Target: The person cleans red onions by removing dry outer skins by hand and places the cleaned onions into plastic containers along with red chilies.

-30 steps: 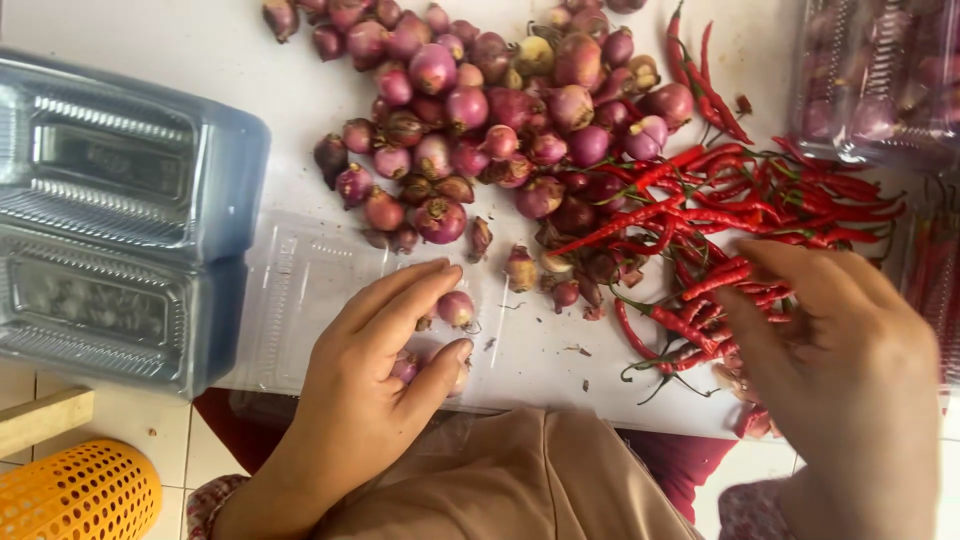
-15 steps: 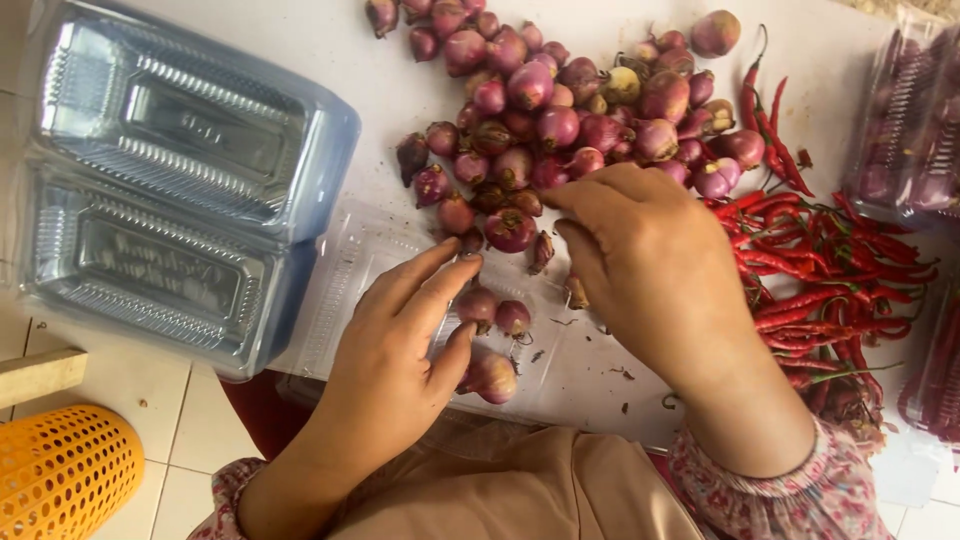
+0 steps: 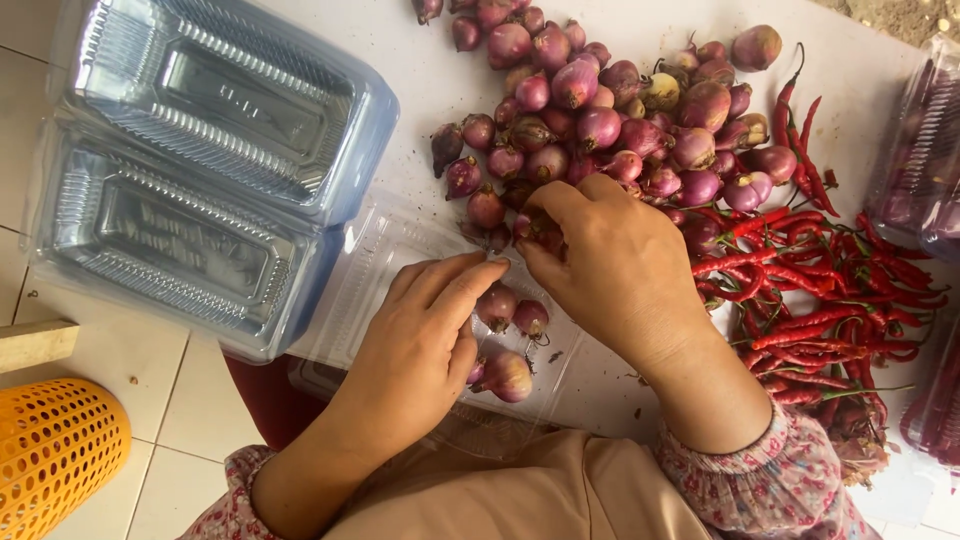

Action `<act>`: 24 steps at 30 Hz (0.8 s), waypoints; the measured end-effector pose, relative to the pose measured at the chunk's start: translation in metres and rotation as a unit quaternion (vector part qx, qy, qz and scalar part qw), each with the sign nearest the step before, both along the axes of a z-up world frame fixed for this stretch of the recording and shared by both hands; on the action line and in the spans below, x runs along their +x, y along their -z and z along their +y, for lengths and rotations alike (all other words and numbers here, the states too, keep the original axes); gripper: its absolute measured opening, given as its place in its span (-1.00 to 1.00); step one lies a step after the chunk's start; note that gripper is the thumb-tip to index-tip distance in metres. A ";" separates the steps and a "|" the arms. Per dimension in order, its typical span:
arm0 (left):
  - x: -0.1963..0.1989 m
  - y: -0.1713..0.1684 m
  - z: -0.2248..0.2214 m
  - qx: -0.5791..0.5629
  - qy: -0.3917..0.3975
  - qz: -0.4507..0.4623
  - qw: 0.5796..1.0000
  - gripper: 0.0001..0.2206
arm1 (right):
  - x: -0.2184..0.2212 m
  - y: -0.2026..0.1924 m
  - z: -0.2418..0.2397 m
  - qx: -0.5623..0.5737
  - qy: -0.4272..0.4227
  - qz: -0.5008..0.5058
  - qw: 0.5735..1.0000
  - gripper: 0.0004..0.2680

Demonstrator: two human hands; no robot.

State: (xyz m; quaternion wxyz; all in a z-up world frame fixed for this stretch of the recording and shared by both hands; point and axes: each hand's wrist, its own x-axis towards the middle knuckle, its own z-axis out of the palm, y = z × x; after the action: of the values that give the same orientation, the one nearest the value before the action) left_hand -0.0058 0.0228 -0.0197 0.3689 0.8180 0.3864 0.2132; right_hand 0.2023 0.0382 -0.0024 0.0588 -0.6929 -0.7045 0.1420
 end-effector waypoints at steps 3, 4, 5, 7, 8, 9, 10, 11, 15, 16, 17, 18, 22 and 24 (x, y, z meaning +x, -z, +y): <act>0.000 -0.001 0.000 -0.006 0.000 0.001 1.000 -0.44 | 0.001 0.001 -0.003 0.000 0.018 -0.003 1.000 -0.81; 0.000 -0.001 0.000 -0.006 -0.001 0.002 1.000 -0.44 | 0.003 0.003 -0.005 0.000 0.017 -0.003 1.000 -0.81; -0.001 -0.002 0.001 -0.001 -0.002 -0.002 1.000 -0.46 | 0.006 0.005 -0.006 0.013 0.015 0.031 0.999 -0.81; -0.001 -0.004 0.000 0.004 -0.003 -0.006 1.000 -0.48 | 0.008 0.000 -0.008 0.026 0.013 0.065 0.997 -0.82; -0.002 -0.005 0.000 0.018 -0.015 -0.015 1.000 -0.55 | 0.009 -0.005 -0.009 0.076 -0.007 0.119 0.990 -0.81; -0.002 -0.007 0.000 0.032 -0.028 -0.023 0.999 -0.62 | 0.009 -0.011 -0.010 0.126 -0.027 0.173 0.977 -0.80; -0.001 -0.012 0.002 0.033 -0.030 -0.023 0.999 -0.62 | 0.010 -0.019 -0.013 0.126 -0.029 0.174 0.976 -0.80; 0.001 -0.017 0.004 0.028 -0.039 -0.061 0.997 -0.64 | 0.011 -0.028 -0.017 0.088 0.007 0.269 0.959 -0.81; 0.011 -0.030 0.001 -0.109 -0.033 -0.201 0.973 -0.48 | 0.025 -0.024 -0.045 0.026 0.068 0.505 0.860 -0.82; 0.015 -0.032 0.000 -0.109 -0.031 -0.199 0.973 -0.48 | 0.022 -0.022 -0.051 0.027 0.069 0.506 0.860 -0.82; 0.020 -0.034 -0.001 -0.156 -0.029 -0.221 0.962 -0.46 | 0.020 -0.020 -0.057 0.031 0.085 0.523 0.847 -0.83; 0.026 -0.036 -0.002 -0.203 -0.024 -0.243 0.948 -0.44 | 0.018 -0.019 -0.064 0.035 0.102 0.540 0.835 -0.84; 0.041 -0.027 -0.013 -0.259 -0.038 -0.273 0.926 -0.57 | 0.014 -0.021 -0.079 0.098 0.104 0.465 0.874 -0.93; 0.046 -0.028 -0.017 -0.368 -0.062 -0.272 0.887 -0.59 | 0.017 -0.020 -0.084 0.132 0.077 0.360 0.920 -0.94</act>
State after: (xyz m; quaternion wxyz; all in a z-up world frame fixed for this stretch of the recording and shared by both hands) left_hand 0.0402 0.0057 0.0081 0.7199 0.5081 0.3717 0.2923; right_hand 0.2191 -0.0457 0.0181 0.4099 -0.6332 -0.5926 0.2826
